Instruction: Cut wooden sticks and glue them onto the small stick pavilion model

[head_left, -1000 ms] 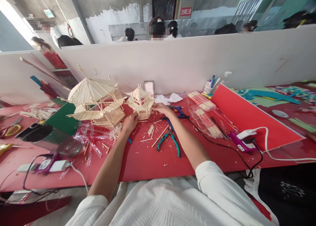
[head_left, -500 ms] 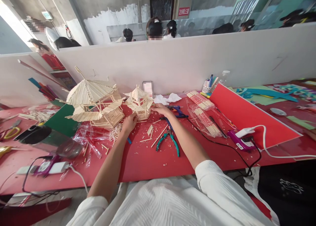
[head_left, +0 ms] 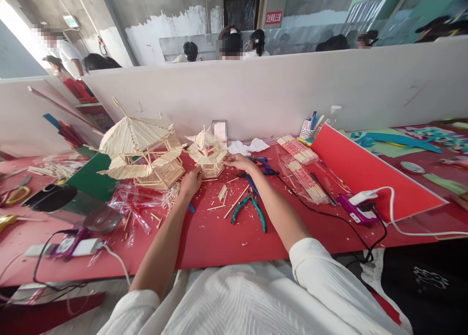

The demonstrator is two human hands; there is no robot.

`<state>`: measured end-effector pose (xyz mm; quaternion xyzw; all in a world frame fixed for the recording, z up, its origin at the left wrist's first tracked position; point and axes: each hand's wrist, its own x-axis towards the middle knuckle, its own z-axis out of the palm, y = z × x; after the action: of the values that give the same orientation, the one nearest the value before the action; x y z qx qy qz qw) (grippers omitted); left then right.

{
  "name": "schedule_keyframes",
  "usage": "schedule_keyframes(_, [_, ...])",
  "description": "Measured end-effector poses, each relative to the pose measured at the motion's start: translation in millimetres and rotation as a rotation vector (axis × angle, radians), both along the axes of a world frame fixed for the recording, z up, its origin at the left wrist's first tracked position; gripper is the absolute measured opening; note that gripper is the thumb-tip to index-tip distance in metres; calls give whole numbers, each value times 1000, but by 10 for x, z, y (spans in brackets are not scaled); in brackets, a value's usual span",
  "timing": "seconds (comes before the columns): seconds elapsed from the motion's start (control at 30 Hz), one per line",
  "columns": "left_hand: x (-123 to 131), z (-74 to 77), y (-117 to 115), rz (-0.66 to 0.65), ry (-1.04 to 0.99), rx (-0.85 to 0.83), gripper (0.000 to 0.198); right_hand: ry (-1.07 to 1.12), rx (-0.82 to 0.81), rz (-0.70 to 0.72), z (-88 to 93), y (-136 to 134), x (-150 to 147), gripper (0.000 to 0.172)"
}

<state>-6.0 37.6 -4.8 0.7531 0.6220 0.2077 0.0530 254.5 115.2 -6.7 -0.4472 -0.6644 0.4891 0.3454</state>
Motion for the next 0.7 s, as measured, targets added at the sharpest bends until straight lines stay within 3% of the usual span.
schedule_keyframes(0.4, [4, 0, 1, -6, -8, -3, 27, -53, 65, 50, -13, -5, -24, 34])
schedule_keyframes(0.7, [15, -15, 13, -37, -7, 24, 29, -204, 171, -12, -78, 64, -53, 25])
